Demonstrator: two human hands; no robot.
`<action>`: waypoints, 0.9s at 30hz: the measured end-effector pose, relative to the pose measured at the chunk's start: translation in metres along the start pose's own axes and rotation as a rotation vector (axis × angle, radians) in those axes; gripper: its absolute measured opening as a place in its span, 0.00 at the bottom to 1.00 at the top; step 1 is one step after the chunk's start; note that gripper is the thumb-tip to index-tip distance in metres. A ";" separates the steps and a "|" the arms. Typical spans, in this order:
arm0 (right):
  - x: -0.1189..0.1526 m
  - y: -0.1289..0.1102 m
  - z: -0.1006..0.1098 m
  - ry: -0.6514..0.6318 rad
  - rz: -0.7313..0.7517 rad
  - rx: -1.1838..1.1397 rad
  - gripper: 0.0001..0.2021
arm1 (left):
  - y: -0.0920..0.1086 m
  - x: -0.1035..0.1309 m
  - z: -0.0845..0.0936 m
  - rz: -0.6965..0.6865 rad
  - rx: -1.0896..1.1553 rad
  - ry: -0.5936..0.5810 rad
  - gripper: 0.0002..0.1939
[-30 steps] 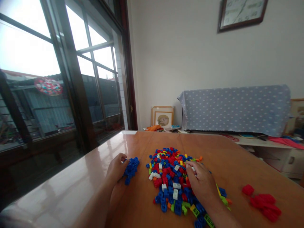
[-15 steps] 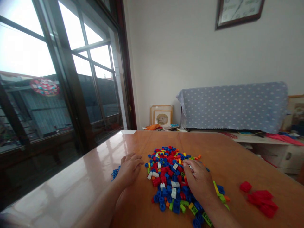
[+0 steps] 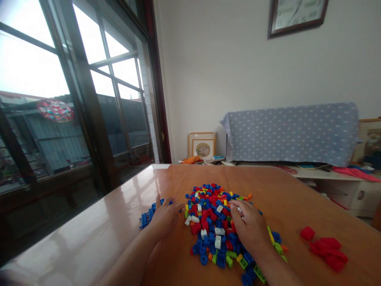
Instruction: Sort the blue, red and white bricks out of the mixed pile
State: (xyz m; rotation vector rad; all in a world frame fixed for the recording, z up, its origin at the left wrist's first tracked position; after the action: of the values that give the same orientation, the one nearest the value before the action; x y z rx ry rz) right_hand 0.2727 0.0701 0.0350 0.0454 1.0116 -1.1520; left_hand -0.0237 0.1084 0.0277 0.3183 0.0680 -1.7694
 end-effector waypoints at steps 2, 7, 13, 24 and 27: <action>0.000 0.002 0.001 0.005 -0.004 -0.003 0.18 | -0.006 0.000 0.003 0.043 -0.035 0.040 0.21; -0.001 0.008 0.008 0.045 -0.017 0.002 0.18 | -0.025 -0.002 0.008 0.189 -0.109 0.123 0.14; -0.001 0.025 0.023 0.137 -0.128 -0.024 0.20 | -0.016 -0.001 0.015 0.154 -0.045 0.218 0.14; -0.001 0.034 -0.001 -0.104 -0.128 0.069 0.22 | 0.014 -0.001 0.013 0.010 0.103 0.162 0.18; 0.000 0.020 -0.016 -0.234 -0.044 0.093 0.20 | 0.021 -0.003 0.012 0.019 0.078 0.093 0.20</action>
State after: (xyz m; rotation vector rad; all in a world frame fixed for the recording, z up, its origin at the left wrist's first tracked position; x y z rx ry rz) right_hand 0.2784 0.0871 0.0168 -0.0377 0.7548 -1.2132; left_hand -0.0051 0.1037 0.0422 0.4565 0.0617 -1.7411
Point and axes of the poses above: each hand's wrist, its own x-axis away from the middle knuckle, its own z-axis out of the back of the hand, y = z × x, the point moved 8 cm from there along -x, towards the middle knuckle, and after that the axes turned 11 degrees about z, right-handed, at the moved point
